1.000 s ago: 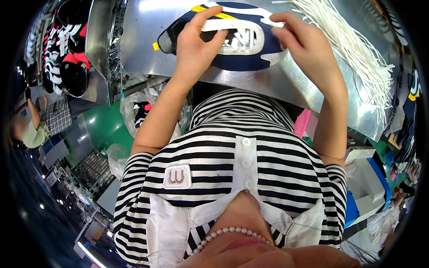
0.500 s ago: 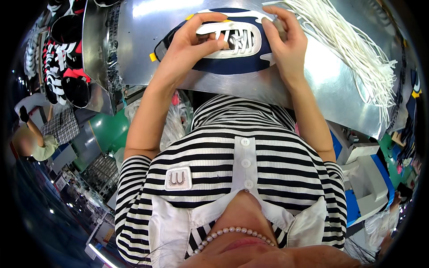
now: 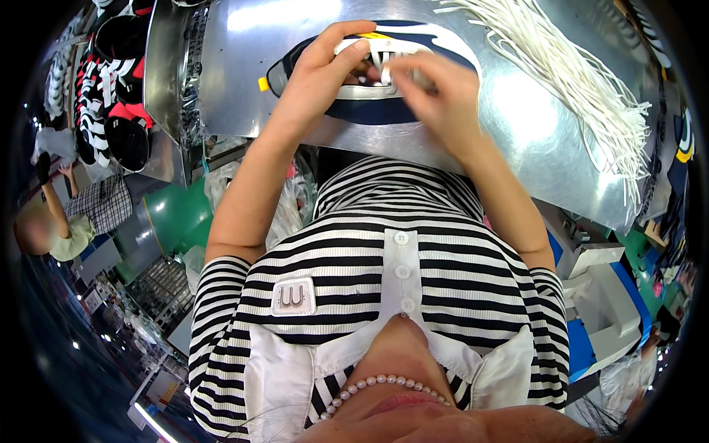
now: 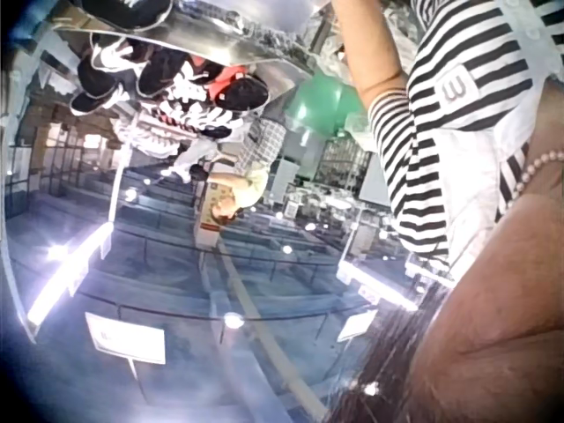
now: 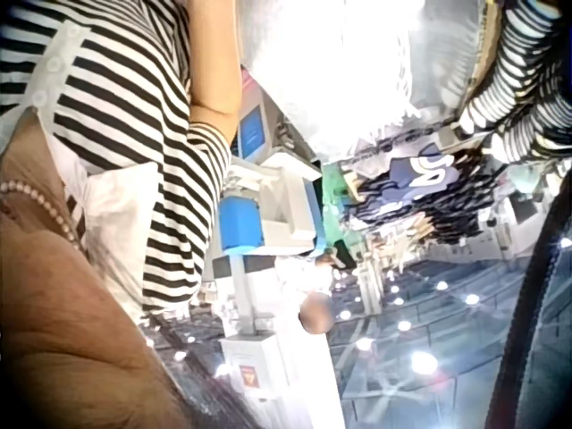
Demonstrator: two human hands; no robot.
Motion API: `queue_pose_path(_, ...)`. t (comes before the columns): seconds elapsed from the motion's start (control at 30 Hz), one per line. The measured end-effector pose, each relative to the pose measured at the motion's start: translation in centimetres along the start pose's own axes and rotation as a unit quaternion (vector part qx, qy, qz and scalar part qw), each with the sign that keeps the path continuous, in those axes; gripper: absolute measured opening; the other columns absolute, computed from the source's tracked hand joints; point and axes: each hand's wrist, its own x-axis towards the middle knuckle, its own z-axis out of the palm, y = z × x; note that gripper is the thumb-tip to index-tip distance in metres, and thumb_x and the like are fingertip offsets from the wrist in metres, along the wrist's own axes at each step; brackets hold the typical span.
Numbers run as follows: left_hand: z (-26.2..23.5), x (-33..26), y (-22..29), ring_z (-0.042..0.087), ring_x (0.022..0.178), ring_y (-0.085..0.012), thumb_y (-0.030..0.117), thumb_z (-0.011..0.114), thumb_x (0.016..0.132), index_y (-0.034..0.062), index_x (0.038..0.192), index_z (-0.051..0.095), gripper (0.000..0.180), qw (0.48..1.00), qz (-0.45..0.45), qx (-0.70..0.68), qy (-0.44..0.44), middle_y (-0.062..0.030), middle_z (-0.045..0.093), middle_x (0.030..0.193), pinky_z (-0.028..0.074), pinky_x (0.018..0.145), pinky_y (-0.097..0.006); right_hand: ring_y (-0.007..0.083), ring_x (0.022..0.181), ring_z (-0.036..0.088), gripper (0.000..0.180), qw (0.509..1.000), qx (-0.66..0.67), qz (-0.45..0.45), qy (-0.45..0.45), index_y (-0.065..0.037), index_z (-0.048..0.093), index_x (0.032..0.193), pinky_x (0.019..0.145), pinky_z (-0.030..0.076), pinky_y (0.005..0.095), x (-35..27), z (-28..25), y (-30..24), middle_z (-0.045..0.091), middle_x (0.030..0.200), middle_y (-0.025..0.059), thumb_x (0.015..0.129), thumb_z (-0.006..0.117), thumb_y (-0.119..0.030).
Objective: The person threads white laces through the eyelets of a blue and yellow shoe by hand at a manufacturing station.
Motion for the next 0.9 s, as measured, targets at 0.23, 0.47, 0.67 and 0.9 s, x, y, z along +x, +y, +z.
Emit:
queue_pose_path(0.23,0.9,1.6,-0.3,0.066,0.091,-0.0144,0.021,0.052,0.101,0.0061,0.134,0.052,0.036,0.997,0.034,0.057,0.046,-0.0105,0.068,0.100,0.051,0.081,-0.028,0.0079,0.057,0.059,0.012,0.984,0.120,0.072,-0.110,-0.007,0.073,0.094,0.048,0.043,0.0214,-2.7,-0.3,-2.8,0.069,0.078,0.0040,0.082,0.072,-0.005)
queue_pose_path(0.47,-0.2,-2.6,1.2,0.069,0.095,-0.0307,0.019,0.061,0.096,0.0045,0.134,0.047,0.043,0.953,0.140,0.265,0.049,-0.0196,0.069,0.107,0.053,0.083,-0.034,0.0053,0.060,0.055,0.020,0.960,0.148,0.203,-0.126,-0.008,0.074,0.104,0.056,0.045,0.0211,-4.6,-2.9,-2.2,0.072,0.081,0.0004,0.086,0.074,-0.017)
queue_pose_path(0.67,0.6,-3.6,0.2,0.063,0.076,-0.0339,0.016,0.068,0.088,0.0060,0.109,0.060,0.024,0.883,0.202,0.420,0.057,-0.0136,0.066,0.085,0.049,0.065,-0.041,0.0043,0.059,0.053,0.019,0.958,0.032,0.276,-0.076,-0.004,0.073,0.094,0.055,0.044,0.0222,-2.8,-0.7,-0.1,0.068,0.073,-0.0018,0.087,0.073,-0.021)
queue_pose_path(0.9,-0.2,-3.1,0.5,0.064,0.075,-0.0315,0.018,0.067,0.091,0.0047,0.112,0.061,0.025,0.897,0.165,0.407,0.040,-0.0153,0.067,0.090,0.050,0.068,-0.035,-0.0003,0.064,0.048,0.012,0.907,0.234,0.349,-0.003,-0.003,0.069,0.087,0.056,0.037,0.0159,-0.8,0.1,-1.7,0.059,0.072,-0.0078,0.088,0.073,-0.014)
